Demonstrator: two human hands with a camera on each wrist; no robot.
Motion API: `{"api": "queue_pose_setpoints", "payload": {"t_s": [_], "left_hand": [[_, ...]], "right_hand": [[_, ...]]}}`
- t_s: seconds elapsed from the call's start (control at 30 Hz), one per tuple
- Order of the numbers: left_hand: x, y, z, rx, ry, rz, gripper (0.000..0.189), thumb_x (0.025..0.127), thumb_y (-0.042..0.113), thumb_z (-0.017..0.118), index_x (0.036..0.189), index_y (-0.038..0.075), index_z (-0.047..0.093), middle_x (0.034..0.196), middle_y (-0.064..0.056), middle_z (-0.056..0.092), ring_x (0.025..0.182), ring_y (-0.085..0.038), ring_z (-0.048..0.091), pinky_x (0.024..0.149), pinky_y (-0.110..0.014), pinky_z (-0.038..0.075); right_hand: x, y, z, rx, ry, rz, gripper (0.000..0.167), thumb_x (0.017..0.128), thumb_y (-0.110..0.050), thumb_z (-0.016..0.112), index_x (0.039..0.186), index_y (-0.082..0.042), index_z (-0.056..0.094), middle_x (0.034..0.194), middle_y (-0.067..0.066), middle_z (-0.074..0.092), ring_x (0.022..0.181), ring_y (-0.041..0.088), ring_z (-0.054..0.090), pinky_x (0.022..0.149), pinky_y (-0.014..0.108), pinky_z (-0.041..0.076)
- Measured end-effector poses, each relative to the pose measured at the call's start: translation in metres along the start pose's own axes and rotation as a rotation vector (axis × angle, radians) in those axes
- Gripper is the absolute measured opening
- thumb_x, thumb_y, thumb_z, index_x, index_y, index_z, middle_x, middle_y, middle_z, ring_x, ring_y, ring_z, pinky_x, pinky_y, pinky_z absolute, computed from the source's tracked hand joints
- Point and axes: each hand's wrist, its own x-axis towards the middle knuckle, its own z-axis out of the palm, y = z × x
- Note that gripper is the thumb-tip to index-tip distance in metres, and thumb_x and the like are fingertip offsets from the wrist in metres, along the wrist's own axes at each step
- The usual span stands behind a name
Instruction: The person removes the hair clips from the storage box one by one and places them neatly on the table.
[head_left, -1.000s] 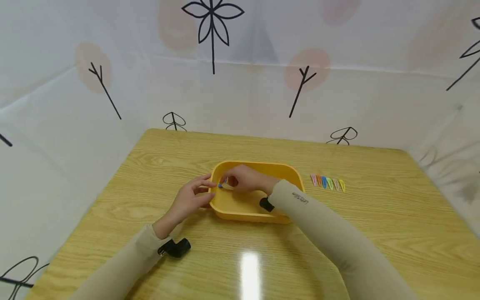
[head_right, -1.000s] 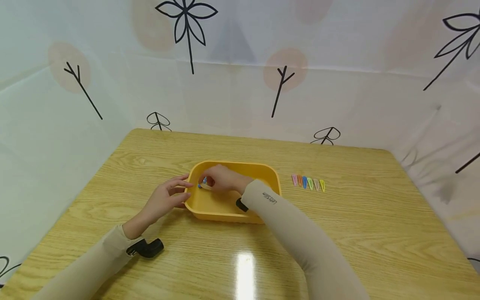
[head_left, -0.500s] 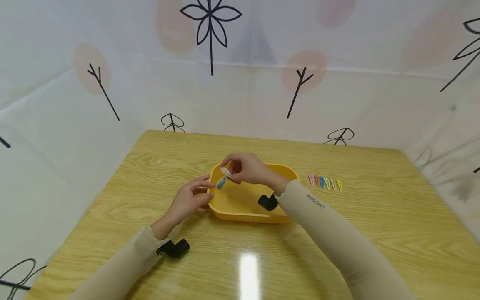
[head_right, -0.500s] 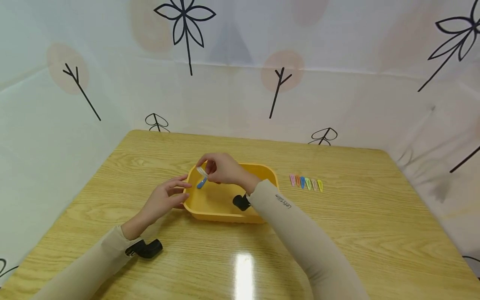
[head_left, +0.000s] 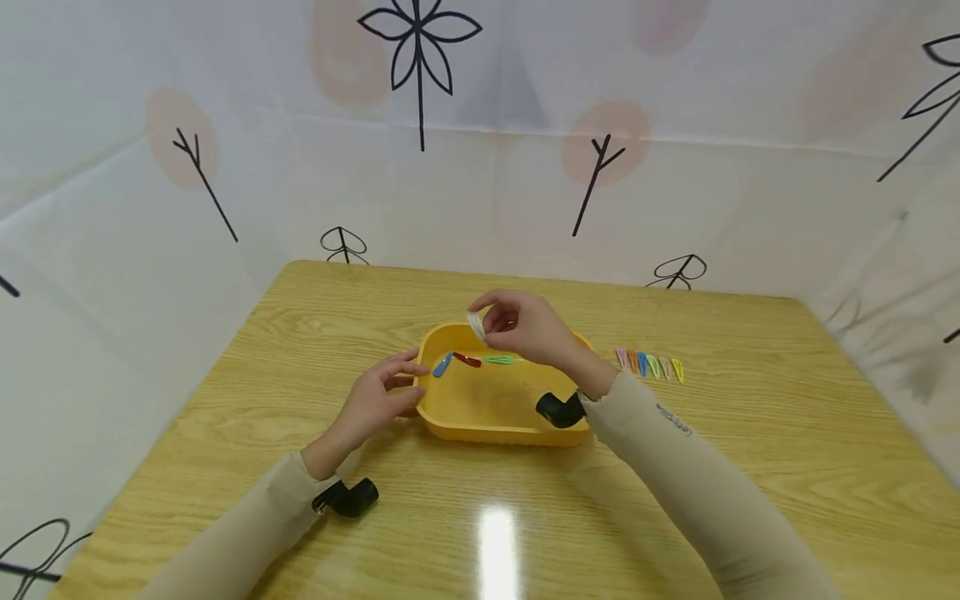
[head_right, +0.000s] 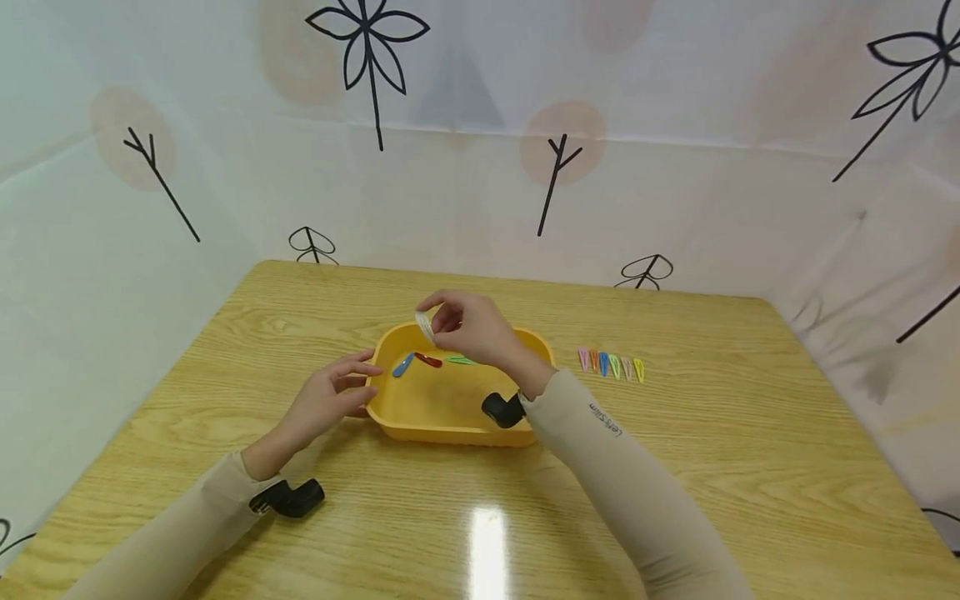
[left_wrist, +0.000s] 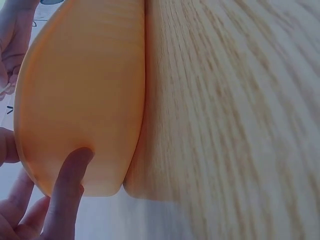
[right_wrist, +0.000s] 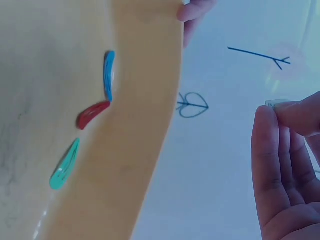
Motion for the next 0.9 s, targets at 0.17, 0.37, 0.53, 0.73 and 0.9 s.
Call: {"api": "queue_pose_setpoints", "payload": {"t_s": [0.17, 0.37, 0.53, 0.73, 0.9], "left_hand": [[0.0, -0.001, 0.001, -0.009, -0.008, 0.004, 0.031, 0.084, 0.003, 0.065, 0.113, -0.008, 0.061, 0.145, -0.011, 0.035, 0.114, -0.037, 0.05, 0.069, -0.036, 0.057], [0.001, -0.001, 0.001, -0.011, -0.005, 0.003, 0.031, 0.084, 0.003, 0.065, 0.113, -0.007, 0.061, 0.145, -0.011, 0.035, 0.114, -0.037, 0.05, 0.069, -0.036, 0.057], [0.0, 0.0, 0.001, 0.0, 0.002, -0.004, 0.031, 0.084, 0.004, 0.066, 0.114, -0.006, 0.061, 0.145, -0.008, 0.036, 0.115, -0.036, 0.05, 0.068, -0.036, 0.057], [0.0, 0.0, 0.0, 0.004, 0.001, -0.004, 0.031, 0.085, 0.004, 0.065, 0.114, -0.006, 0.061, 0.145, -0.008, 0.036, 0.115, -0.036, 0.05, 0.068, -0.036, 0.057], [0.001, 0.0, 0.0, 0.006, -0.001, 0.0, 0.031, 0.085, 0.003, 0.065, 0.114, -0.007, 0.061, 0.145, -0.011, 0.035, 0.115, -0.037, 0.049, 0.068, -0.036, 0.057]], "right_hand": [[-0.012, 0.002, -0.008, 0.045, 0.036, 0.023, 0.033, 0.082, 0.003, 0.065, 0.114, -0.006, 0.062, 0.086, 0.007, 0.061, 0.074, 0.021, 0.058, 0.066, 0.032, 0.052], [-0.026, 0.003, -0.019, 0.091, 0.085, 0.037, 0.033, 0.083, 0.001, 0.066, 0.115, -0.005, 0.061, 0.086, 0.01, 0.061, 0.075, 0.024, 0.059, 0.067, 0.031, 0.053], [-0.034, 0.004, -0.026, 0.09, 0.111, 0.061, 0.034, 0.083, 0.0, 0.067, 0.116, -0.004, 0.06, 0.087, 0.011, 0.06, 0.076, 0.024, 0.059, 0.067, 0.029, 0.053], [-0.043, 0.009, -0.031, 0.082, 0.152, 0.104, 0.034, 0.083, 0.0, 0.066, 0.116, -0.004, 0.06, 0.087, 0.012, 0.06, 0.077, 0.024, 0.058, 0.069, 0.029, 0.054], [-0.05, 0.015, -0.037, 0.07, 0.183, 0.142, 0.034, 0.083, 0.001, 0.066, 0.117, -0.004, 0.06, 0.087, 0.012, 0.06, 0.076, 0.023, 0.059, 0.072, 0.035, 0.055]]}}
